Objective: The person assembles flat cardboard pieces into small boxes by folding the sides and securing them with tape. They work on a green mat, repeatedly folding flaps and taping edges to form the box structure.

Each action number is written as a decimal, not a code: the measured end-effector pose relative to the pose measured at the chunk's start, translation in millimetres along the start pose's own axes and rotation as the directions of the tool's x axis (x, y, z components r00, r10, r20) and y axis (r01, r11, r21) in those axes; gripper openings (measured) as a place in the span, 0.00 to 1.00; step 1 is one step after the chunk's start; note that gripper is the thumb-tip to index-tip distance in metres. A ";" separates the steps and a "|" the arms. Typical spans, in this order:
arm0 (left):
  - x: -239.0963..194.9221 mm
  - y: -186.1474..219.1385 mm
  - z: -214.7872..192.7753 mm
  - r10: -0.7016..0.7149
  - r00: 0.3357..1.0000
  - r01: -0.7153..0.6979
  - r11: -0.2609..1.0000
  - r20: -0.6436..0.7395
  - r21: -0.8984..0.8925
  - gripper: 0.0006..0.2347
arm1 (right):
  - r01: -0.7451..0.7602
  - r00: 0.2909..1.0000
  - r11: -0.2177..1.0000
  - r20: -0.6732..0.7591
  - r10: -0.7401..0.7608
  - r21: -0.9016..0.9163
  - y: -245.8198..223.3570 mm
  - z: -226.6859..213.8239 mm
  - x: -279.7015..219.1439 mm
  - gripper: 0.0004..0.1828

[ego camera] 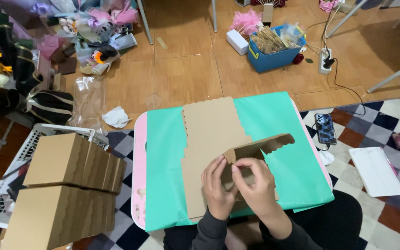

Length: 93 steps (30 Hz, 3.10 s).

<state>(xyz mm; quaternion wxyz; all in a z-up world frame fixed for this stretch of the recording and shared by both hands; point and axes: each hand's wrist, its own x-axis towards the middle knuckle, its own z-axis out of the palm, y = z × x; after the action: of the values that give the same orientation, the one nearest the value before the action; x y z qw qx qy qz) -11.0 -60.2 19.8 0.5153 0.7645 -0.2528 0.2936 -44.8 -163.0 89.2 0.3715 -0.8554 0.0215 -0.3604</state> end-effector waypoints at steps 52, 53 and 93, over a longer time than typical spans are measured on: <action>23.6 48.0 12.6 -0.155 0.986 0.142 0.970 -0.054 -0.196 0.02 | -0.134 0.985 0.863 -0.029 0.169 0.487 55.4 -29.6 -17.7 0.04; 23.8 47.4 13.1 -0.129 0.989 0.114 0.978 -0.076 -0.177 0.02 | -0.141 0.985 0.858 -0.020 0.173 0.494 52.8 -30.0 -17.6 0.03; 23.0 35.1 -4.0 -0.169 0.980 0.158 0.982 -0.103 -0.104 0.05 | -0.330 0.933 0.615 0.147 0.330 0.716 89.8 14.0 -28.1 0.12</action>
<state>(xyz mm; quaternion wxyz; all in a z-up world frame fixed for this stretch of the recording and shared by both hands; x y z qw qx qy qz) -19.8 -70.4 59.8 0.5868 0.7397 -0.1736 0.2798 -36.0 -210.7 7.4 0.7409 -0.6167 0.0325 -0.2640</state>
